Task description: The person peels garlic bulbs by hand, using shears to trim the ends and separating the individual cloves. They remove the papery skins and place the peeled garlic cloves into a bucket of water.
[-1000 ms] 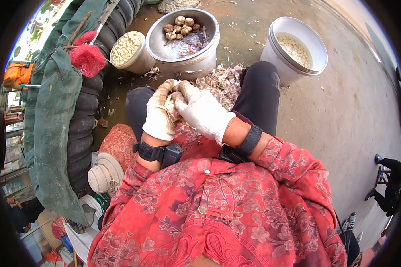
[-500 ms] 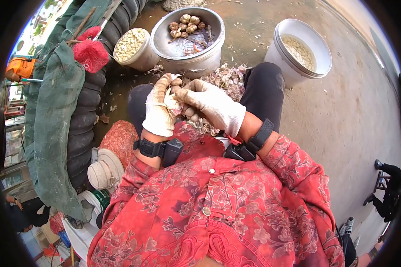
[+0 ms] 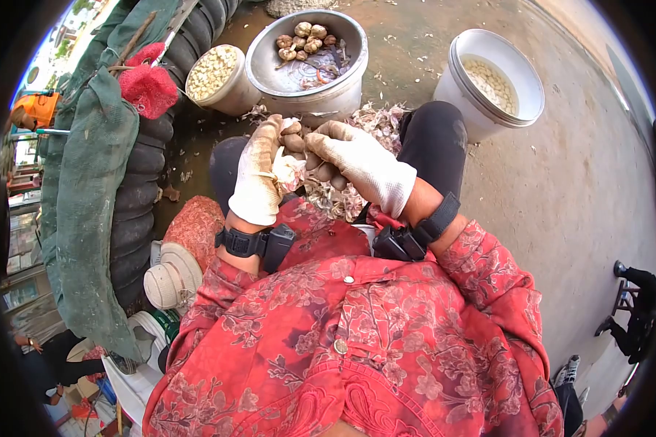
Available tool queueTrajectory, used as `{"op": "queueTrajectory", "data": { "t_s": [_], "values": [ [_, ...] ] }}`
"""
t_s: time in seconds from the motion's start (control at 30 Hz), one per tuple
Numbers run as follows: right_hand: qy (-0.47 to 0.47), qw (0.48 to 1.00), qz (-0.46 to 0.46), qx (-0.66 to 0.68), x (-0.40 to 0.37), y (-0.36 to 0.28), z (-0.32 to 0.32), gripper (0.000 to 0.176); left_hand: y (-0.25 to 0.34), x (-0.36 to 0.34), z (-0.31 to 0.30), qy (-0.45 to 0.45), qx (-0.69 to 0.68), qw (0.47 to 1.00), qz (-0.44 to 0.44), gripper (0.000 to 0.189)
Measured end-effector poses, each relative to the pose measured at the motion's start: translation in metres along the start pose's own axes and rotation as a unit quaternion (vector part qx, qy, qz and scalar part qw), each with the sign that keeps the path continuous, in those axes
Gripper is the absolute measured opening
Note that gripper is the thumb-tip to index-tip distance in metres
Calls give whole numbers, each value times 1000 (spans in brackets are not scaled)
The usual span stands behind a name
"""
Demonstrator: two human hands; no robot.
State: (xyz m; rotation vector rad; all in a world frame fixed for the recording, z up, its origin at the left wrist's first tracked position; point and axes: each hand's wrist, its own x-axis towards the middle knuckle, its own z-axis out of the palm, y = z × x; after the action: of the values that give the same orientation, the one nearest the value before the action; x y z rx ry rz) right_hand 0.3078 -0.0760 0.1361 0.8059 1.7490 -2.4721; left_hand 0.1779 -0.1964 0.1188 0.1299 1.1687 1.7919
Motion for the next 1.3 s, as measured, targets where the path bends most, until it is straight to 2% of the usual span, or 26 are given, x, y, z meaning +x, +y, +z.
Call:
{"op": "queueTrajectory", "data": {
  "t_s": [0.1,0.17,0.23,0.33,0.37,0.4,0.43,0.5,0.53,0.57,0.6,0.7,0.8,0.9,1.0,1.03,1.1,1.17,1.23,1.27,1.3],
  "values": [
    [-10,1000,4,-11,-5,-4,9,39,3,-8,6,-11,62,998,19,31],
    [-23,999,0,32,-10,-9,16,42,4,-13,12,-23,119,991,47,34],
    [-34,999,-19,-28,-10,-9,19,44,-3,-2,7,-37,75,996,42,38],
    [-43,998,-32,17,-10,-5,25,44,-3,-3,10,-35,38,998,29,38],
    [-58,997,-34,38,-10,-6,25,43,1,-4,14,-34,2,999,-21,37],
    [-72,997,11,29,-5,3,19,39,7,-3,17,-33,-34,997,-68,37],
    [-76,995,-4,60,-1,9,22,38,0,12,7,-5,-60,992,-114,37],
    [-69,994,38,77,-3,6,20,38,-12,21,-3,7,-93,993,-74,39],
    [-46,996,50,58,-5,2,24,36,0,14,4,-13,-46,992,-115,40],
    [-41,994,54,89,-4,5,25,36,-8,18,6,48,-86,989,-106,40],
    [-26,994,57,93,-5,3,26,36,-12,20,5,39,-95,989,-102,39],
    [-5,994,59,92,0,-4,32,37,-19,32,-9,25,-136,987,-82,36],
    [21,995,38,86,1,5,36,32,-18,32,-5,79,-135,986,-59,24],
    [52,997,33,44,4,3,38,27,-14,32,0,79,-134,988,-8,20],
    [12,996,48,79,3,-4,34,33,-11,35,-5,49,-156,985,-50,20],
    [4,995,34,94,1,-7,33,30,-5,33,-4,-28,-181,982,-48,20],
    [-18,993,21,113,4,-3,28,29,-2,22,7,19,-151,988,-17,22],
    [-12,993,32,113,4,-6,26,25,-4,28,-2,-25,-172,983,-51,26],
    [-7,996,25,80,2,-9,25,24,5,21,3,-3,-126,990,-67,30],
    [0,997,21,74,1,-12,26,24,3,23,6,23,-123,992,-22,32],
    [5,997,18,68,0,-12,27,25,6,24,6,9,-149,988,-44,34]
  ]
}}
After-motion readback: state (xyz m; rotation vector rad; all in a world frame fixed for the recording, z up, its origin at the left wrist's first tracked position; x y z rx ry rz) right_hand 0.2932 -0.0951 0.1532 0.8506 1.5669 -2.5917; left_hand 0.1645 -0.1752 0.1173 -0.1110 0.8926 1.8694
